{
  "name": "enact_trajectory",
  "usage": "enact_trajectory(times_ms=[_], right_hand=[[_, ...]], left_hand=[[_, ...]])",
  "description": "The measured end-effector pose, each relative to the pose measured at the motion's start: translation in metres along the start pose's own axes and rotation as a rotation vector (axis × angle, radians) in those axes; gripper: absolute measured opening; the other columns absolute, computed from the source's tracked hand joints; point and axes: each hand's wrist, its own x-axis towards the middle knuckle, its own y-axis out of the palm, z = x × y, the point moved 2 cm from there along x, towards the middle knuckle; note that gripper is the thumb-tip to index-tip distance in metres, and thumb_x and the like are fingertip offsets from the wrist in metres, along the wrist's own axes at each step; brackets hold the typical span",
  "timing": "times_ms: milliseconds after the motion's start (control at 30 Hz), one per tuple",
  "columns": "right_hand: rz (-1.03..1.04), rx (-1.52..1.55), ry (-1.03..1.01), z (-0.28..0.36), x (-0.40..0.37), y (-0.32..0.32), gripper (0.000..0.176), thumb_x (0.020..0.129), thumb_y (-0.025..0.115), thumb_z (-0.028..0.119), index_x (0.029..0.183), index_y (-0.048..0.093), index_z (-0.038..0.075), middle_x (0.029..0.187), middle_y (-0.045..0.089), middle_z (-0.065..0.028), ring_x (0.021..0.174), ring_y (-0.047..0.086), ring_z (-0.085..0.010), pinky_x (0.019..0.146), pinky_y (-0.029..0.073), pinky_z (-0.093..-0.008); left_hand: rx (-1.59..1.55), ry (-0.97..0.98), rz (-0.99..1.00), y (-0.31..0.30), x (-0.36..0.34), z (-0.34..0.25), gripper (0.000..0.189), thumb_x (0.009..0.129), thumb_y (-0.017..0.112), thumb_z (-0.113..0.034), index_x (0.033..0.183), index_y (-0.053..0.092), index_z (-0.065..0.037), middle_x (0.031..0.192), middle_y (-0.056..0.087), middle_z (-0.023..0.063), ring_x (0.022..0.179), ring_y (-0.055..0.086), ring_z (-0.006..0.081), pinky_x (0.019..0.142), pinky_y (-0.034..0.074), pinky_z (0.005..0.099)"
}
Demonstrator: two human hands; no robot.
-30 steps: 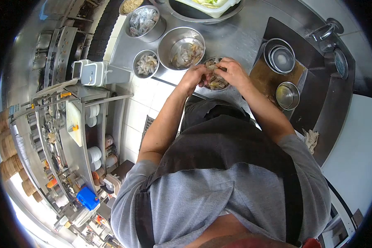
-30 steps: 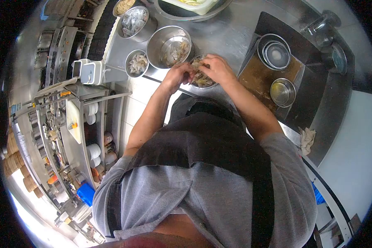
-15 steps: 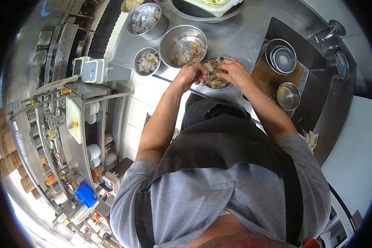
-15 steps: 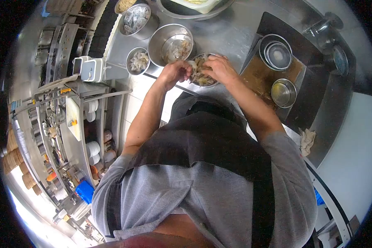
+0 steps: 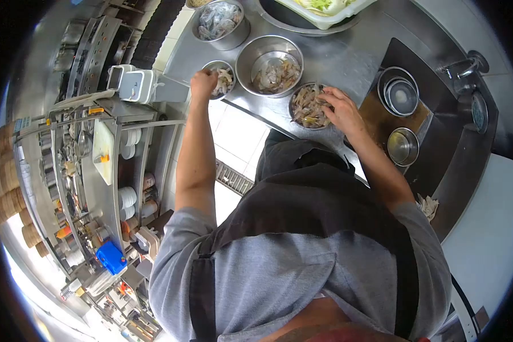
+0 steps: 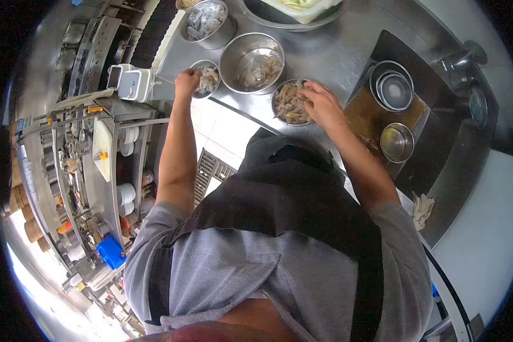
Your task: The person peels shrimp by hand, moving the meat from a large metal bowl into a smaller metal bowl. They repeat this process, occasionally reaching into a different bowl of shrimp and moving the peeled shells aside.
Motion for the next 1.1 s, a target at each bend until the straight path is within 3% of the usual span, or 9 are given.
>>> enact_trajectory(times_ms=[67,167,200,367,400,500,633,933,1100], right_hand=[[0.016,0.01,0.039,0.002,-0.003,-0.003,0.026,0.079,0.065,0.009,0.105,0.066,0.005,0.118,0.058,-0.0145,0.108,0.057,-0.0333,0.093,0.047,-0.0392],[0.03,0.016,0.109,-0.001,-0.005,-0.009,0.028,0.08,0.063,0.008,0.108,0.066,0.005,0.119,0.058,-0.0147,0.109,0.057,-0.0336,0.093,0.046,-0.0392],[0.03,0.018,0.124,-0.002,-0.006,-0.01,0.028,0.081,0.063,0.009,0.109,0.066,0.005,0.119,0.058,-0.0147,0.108,0.057,-0.0337,0.093,0.046,-0.0394],[0.049,-0.007,0.111,-0.003,0.0,-0.01,0.027,0.082,0.062,0.009,0.109,0.065,0.004,0.119,0.058,-0.0147,0.108,0.057,-0.0338,0.092,0.047,-0.0389],[0.05,-0.006,0.097,0.001,0.002,-0.011,0.027,0.082,0.062,0.009,0.108,0.065,0.004,0.118,0.058,-0.0145,0.108,0.057,-0.0337,0.092,0.047,-0.0387],[0.045,-0.022,0.085,0.011,0.006,-0.014,0.026,0.082,0.062,0.009,0.107,0.065,0.004,0.116,0.059,-0.0142,0.108,0.057,-0.0336,0.091,0.047,-0.0385],[0.042,-0.009,0.09,0.025,0.003,-0.022,0.024,0.083,0.062,0.008,0.106,0.065,0.003,0.113,0.061,-0.0139,0.104,0.059,-0.0333,0.089,0.049,-0.0385],[-0.038,0.119,0.048,0.029,0.027,-0.022,0.02,0.084,0.063,0.012,0.101,0.066,0.002,0.101,0.065,-0.015,0.088,0.064,-0.0344,0.079,0.051,-0.0398],[-0.048,0.111,-0.009,0.049,0.06,-0.017,0.022,0.084,0.064,0.015,0.101,0.066,0.0,0.094,0.067,-0.0175,0.084,0.065,-0.0358,0.073,0.051,-0.0391]], left_hand=[[0.651,0.193,0.188,0.01,0.011,0.012,0.035,0.081,0.063,-0.031,0.097,0.067,0.0,0.089,0.069,0.0199,0.081,0.067,0.0361,0.075,0.053,0.0422],[0.43,0.22,0.071,-0.016,-0.009,-0.046,0.037,0.078,0.059,-0.028,0.093,0.068,0.004,0.094,0.066,0.0263,0.092,0.064,0.0396,0.085,0.05,0.0463],[0.306,0.408,-0.147,-0.006,-0.005,-0.054,0.031,0.079,0.058,-0.025,0.088,0.069,0.003,0.093,0.066,0.0255,0.09,0.065,0.0391,0.081,0.051,0.0461],[0.432,0.586,0.251,0.083,0.0,-0.12,0.023,0.082,0.052,-0.016,0.086,0.069,0.0,0.085,0.066,0.0243,0.082,0.066,0.0383,0.073,0.054,0.0455],[0.458,0.364,0.306,0.097,-0.006,-0.125,0.026,0.084,0.051,-0.017,0.092,0.068,0.0,0.093,0.067,0.0238,0.09,0.066,0.038,0.079,0.055,0.0442],[0.472,0.294,0.459,0.137,0.005,-0.124,0.035,0.091,0.044,-0.021,0.112,0.065,-0.003,0.119,0.061,0.0202,0.108,0.061,0.0369,0.091,0.05,0.0442],[0.365,0.152,0.442,0.152,0.013,-0.115,0.037,0.091,0.044,-0.022,0.113,0.065,-0.003,0.12,0.061,0.0192,0.109,0.061,0.0355,0.094,0.049,0.0433],[0.306,0.238,0.534,0.077,-0.016,-0.133,0.034,0.074,0.068,-0.026,0.093,0.068,0.003,0.089,0.069,0.0181,0.082,0.069,0.0312,0.075,0.054,0.0378],[-0.622,0.024,0.688,0.051,-0.086,-0.16,0.018,0.078,0.069,-0.018,0.083,0.067,-0.001,0.071,0.064,0.0051,0.059,0.056,0.0113,0.052,0.041,0.0234]])
